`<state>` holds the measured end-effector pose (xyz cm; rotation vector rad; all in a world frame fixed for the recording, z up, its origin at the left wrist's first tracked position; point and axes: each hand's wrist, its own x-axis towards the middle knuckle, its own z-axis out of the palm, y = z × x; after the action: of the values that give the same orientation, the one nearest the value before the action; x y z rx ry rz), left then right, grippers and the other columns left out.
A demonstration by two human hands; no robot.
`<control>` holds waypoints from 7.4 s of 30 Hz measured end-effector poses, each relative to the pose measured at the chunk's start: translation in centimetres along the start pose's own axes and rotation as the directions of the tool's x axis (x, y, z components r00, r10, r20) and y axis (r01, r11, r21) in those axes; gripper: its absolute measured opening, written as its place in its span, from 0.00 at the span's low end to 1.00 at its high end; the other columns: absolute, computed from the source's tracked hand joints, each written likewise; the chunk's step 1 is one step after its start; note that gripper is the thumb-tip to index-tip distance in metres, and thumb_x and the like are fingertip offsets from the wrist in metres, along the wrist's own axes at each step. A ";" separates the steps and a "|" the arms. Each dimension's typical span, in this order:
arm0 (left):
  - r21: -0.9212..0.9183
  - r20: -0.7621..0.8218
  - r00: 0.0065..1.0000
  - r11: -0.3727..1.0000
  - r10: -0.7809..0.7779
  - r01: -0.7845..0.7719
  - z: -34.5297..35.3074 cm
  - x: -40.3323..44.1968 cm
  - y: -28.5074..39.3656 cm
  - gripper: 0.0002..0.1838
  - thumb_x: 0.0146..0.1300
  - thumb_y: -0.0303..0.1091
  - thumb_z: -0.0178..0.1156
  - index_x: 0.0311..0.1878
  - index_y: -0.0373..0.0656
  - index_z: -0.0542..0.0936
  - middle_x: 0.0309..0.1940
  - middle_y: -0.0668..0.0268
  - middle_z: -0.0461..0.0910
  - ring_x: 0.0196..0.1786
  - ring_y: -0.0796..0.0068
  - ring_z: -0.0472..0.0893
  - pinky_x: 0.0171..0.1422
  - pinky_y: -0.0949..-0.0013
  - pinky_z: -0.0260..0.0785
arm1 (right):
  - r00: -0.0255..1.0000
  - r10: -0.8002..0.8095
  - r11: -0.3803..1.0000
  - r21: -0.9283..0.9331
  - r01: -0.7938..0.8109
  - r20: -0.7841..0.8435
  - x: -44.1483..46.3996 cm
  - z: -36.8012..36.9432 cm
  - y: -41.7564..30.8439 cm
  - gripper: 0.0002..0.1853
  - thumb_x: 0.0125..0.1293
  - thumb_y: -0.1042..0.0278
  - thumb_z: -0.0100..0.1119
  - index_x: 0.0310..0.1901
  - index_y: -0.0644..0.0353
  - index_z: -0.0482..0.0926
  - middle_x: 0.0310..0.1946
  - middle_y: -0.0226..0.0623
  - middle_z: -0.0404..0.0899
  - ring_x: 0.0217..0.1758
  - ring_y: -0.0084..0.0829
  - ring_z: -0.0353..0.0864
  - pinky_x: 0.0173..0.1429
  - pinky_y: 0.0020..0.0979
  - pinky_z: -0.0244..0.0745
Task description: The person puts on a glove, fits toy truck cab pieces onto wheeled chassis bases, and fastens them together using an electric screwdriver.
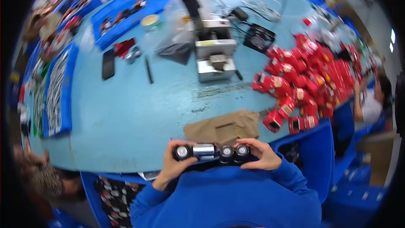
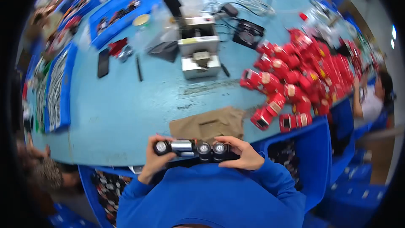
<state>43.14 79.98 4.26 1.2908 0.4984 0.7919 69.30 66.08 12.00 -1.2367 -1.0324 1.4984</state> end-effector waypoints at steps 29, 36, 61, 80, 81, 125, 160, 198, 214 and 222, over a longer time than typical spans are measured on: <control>0.751 0.188 0.981 0.637 0.044 -0.173 3.5 0.7 -3.5 0.44 0.44 0.20 0.70 0.64 0.37 0.58 0.57 0.53 0.66 0.55 0.59 0.69 0.64 0.58 0.58 | 0.458 -0.649 0.755 -0.587 0.291 -0.607 -0.6 -0.3 12.5 0.41 0.42 0.81 0.69 0.62 0.56 0.66 0.58 0.42 0.64 0.60 0.44 0.66 0.63 0.41 0.65; 0.839 0.201 0.973 0.493 0.110 -0.229 4.2 1.0 -3.1 0.44 0.43 0.26 0.73 0.64 0.36 0.60 0.58 0.54 0.65 0.57 0.60 0.66 0.64 0.59 0.56 | 0.542 -0.620 0.776 -0.546 0.316 -0.567 -1.5 -1.4 13.0 0.45 0.39 0.77 0.72 0.64 0.56 0.63 0.59 0.43 0.62 0.60 0.45 0.65 0.63 0.40 0.64; 0.840 -0.312 0.727 0.535 0.612 -0.090 4.3 -21.8 -1.7 0.10 0.52 0.31 0.66 0.22 0.42 0.75 0.21 0.69 0.70 0.28 0.69 0.72 0.30 0.68 0.66 | 0.694 -0.609 0.516 -0.856 -0.020 -0.384 2.2 -2.3 14.5 0.47 0.46 0.66 0.76 0.65 0.65 0.57 0.62 0.52 0.61 0.61 0.44 0.68 0.64 0.43 0.68; 0.746 -0.404 0.722 0.659 0.561 -0.095 2.1 -22.1 -3.8 0.08 0.50 0.30 0.67 0.23 0.41 0.76 0.23 0.69 0.74 0.28 0.69 0.73 0.29 0.68 0.66 | 0.714 -0.464 0.576 -0.791 -0.207 -0.524 0.6 -2.2 13.9 0.47 0.45 0.68 0.74 0.66 0.66 0.56 0.60 0.52 0.63 0.59 0.43 0.69 0.61 0.42 0.67; 0.734 -0.409 0.718 0.671 0.563 -0.108 1.8 -21.8 -3.5 0.08 0.49 0.29 0.67 0.23 0.41 0.76 0.23 0.68 0.74 0.27 0.68 0.74 0.29 0.67 0.67 | 0.724 -0.461 0.584 -0.790 -0.188 -0.513 0.6 -2.8 13.9 0.47 0.45 0.69 0.73 0.66 0.67 0.56 0.60 0.52 0.63 0.59 0.43 0.69 0.62 0.42 0.66; 0.785 0.601 0.798 0.149 0.048 -0.601 -11.1 31.2 4.6 0.14 0.42 0.22 0.61 0.36 0.42 0.81 0.30 0.67 0.76 0.35 0.66 0.72 0.45 0.61 0.64 | 0.441 -0.590 0.672 -0.714 -0.196 -0.677 1.5 -4.7 17.1 0.20 0.58 0.77 0.57 0.53 0.68 0.69 0.52 0.49 0.69 0.55 0.43 0.71 0.59 0.38 0.67; 0.834 0.537 0.840 -0.101 -0.080 -0.543 -8.6 46.3 -7.3 0.05 0.53 0.31 0.58 0.31 0.45 0.82 0.29 0.56 0.82 0.33 0.57 0.84 0.33 0.55 0.75 | 0.404 -0.756 0.401 -0.852 -0.335 -0.515 1.8 -7.1 18.7 0.34 0.64 0.43 0.50 0.55 0.71 0.70 0.53 0.52 0.71 0.57 0.49 0.70 0.61 0.42 0.65; 0.769 0.408 0.891 0.601 -0.197 -0.219 5.8 14.9 10.6 0.17 0.64 0.24 0.55 0.57 0.36 0.69 0.30 0.65 0.78 0.33 0.81 0.76 0.40 0.78 0.68 | -0.288 -0.746 0.502 -0.791 0.351 -0.601 3.0 -5.6 6.5 0.15 0.55 0.87 0.47 0.41 0.62 0.78 0.47 0.43 0.76 0.52 0.40 0.76 0.55 0.36 0.71; 0.206 0.916 0.388 0.947 -0.098 -0.246 27.3 4.6 11.1 0.07 0.50 0.20 0.64 0.32 0.37 0.77 0.30 0.61 0.78 0.35 0.66 0.76 0.41 0.67 0.67 | -0.510 -0.687 0.361 -0.852 0.379 -0.518 14.5 -26.3 -14.0 0.09 0.48 0.82 0.49 0.33 0.62 0.74 0.37 0.45 0.73 0.44 0.44 0.74 0.49 0.38 0.71; -0.215 0.958 0.250 0.926 0.138 0.310 22.4 -0.7 10.3 0.08 0.64 0.32 0.58 0.33 0.37 0.76 0.28 0.61 0.75 0.35 0.62 0.74 0.39 0.65 0.67 | 0.423 -0.653 0.549 -0.008 0.836 -0.629 10.3 -36.2 -13.5 0.14 0.61 0.77 0.49 0.48 0.72 0.70 0.50 0.51 0.73 0.56 0.42 0.72 0.62 0.37 0.68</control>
<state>56.44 65.65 19.29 1.1179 -0.6156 -0.1668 105.97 81.17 17.24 -0.7089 -0.7240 0.4565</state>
